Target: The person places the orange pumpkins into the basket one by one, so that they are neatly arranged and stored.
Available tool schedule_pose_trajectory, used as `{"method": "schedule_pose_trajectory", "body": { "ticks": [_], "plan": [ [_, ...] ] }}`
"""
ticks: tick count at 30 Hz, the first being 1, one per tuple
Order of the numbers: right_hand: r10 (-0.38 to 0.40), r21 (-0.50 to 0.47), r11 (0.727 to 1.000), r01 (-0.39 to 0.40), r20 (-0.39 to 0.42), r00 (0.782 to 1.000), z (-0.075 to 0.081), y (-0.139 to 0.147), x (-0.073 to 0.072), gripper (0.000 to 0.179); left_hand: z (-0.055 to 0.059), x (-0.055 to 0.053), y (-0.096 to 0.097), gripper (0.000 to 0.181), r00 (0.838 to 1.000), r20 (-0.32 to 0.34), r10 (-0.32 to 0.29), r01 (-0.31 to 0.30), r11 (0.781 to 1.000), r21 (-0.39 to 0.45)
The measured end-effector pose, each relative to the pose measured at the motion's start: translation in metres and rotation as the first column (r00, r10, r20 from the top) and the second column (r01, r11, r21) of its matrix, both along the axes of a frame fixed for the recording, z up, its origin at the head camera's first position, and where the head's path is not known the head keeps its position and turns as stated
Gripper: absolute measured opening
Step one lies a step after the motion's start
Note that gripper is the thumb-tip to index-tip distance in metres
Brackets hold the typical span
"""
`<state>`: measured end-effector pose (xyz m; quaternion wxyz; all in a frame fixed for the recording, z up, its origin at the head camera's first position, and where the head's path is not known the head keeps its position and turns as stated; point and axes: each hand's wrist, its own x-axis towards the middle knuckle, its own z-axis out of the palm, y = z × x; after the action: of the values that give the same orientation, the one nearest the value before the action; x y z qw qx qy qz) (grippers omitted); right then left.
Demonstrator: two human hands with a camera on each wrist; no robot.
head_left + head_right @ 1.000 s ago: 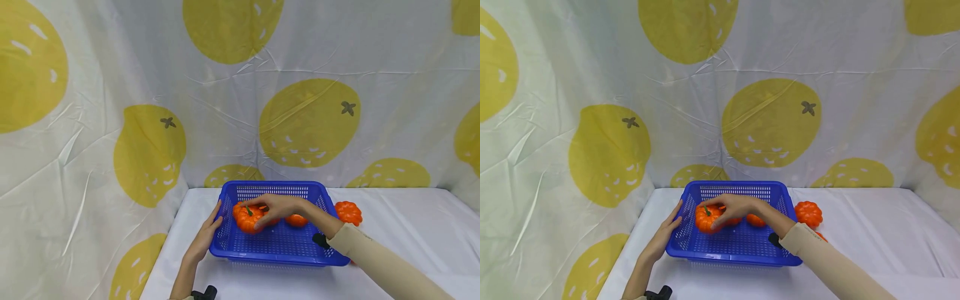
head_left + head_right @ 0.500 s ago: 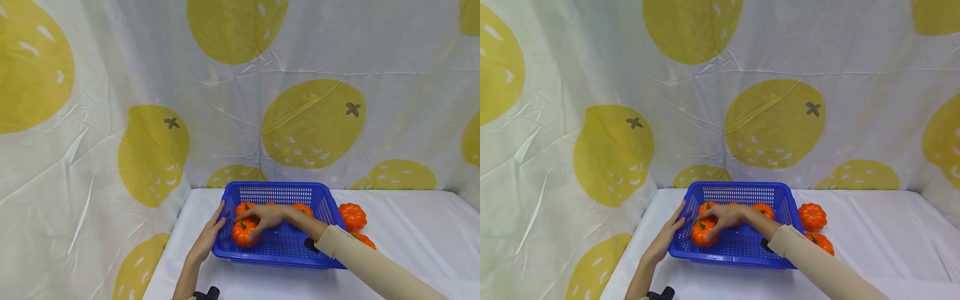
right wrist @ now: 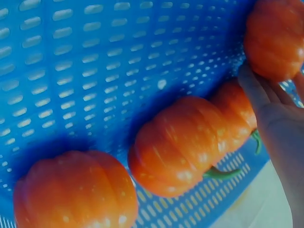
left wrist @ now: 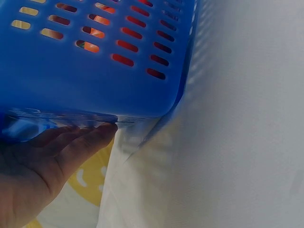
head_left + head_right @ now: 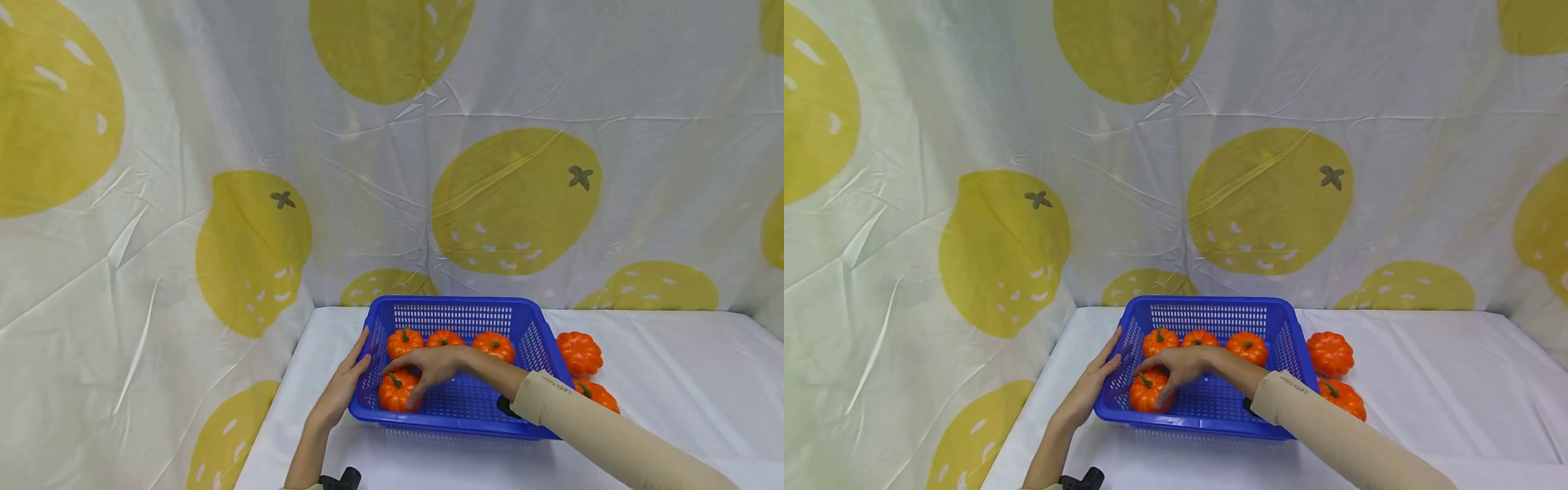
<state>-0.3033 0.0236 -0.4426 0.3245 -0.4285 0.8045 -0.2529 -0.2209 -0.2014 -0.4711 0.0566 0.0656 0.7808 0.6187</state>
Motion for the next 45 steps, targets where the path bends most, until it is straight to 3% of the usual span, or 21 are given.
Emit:
{"method": "schedule_pose_trajectory", "body": {
  "ticks": [8, 16, 21, 27, 35, 45],
  "plan": [
    [0.014, -0.083, 0.997, -0.010, 0.050, 0.999, 0.024, 0.015, 0.000, 0.073, 0.000, 0.000, -0.001, 0.058, 1.000, -0.009, -0.003, 0.003, 1.000, -0.003],
    [-0.029, -0.170, 0.985, 0.035, 0.038, 0.999, 0.063, 0.064, 0.007, 0.067, 0.001, 0.001, -0.001, 0.058, 1.000, -0.007, 0.001, -0.001, 1.000, -0.004],
    [-0.131, -0.212, 0.969, 0.127, -0.003, 0.991, 0.076, 0.106, 0.015, 0.062, 0.001, 0.002, -0.001, 0.059, 1.000, -0.014, -0.002, 0.002, 1.000, -0.011],
    [-0.252, -0.220, 0.949, 0.227, -0.096, 0.963, 0.084, 0.160, 0.028, 0.057, 0.002, 0.002, -0.002, 0.059, 1.000, -0.013, 0.001, -0.001, 1.000, -0.001],
    [-0.396, -0.238, 0.906, 0.350, -0.180, 0.901, 0.075, 0.224, 0.051, 0.057, 0.001, 0.002, -0.002, 0.059, 1.000, -0.008, 0.001, -0.001, 1.000, 0.015],
    [-0.520, -0.222, 0.851, 0.475, -0.231, 0.822, 0.035, 0.285, 0.074, 0.064, 0.000, 0.001, -0.001, 0.058, 1.000, -0.007, -0.008, 0.008, 1.000, 0.005]
  ]
}}
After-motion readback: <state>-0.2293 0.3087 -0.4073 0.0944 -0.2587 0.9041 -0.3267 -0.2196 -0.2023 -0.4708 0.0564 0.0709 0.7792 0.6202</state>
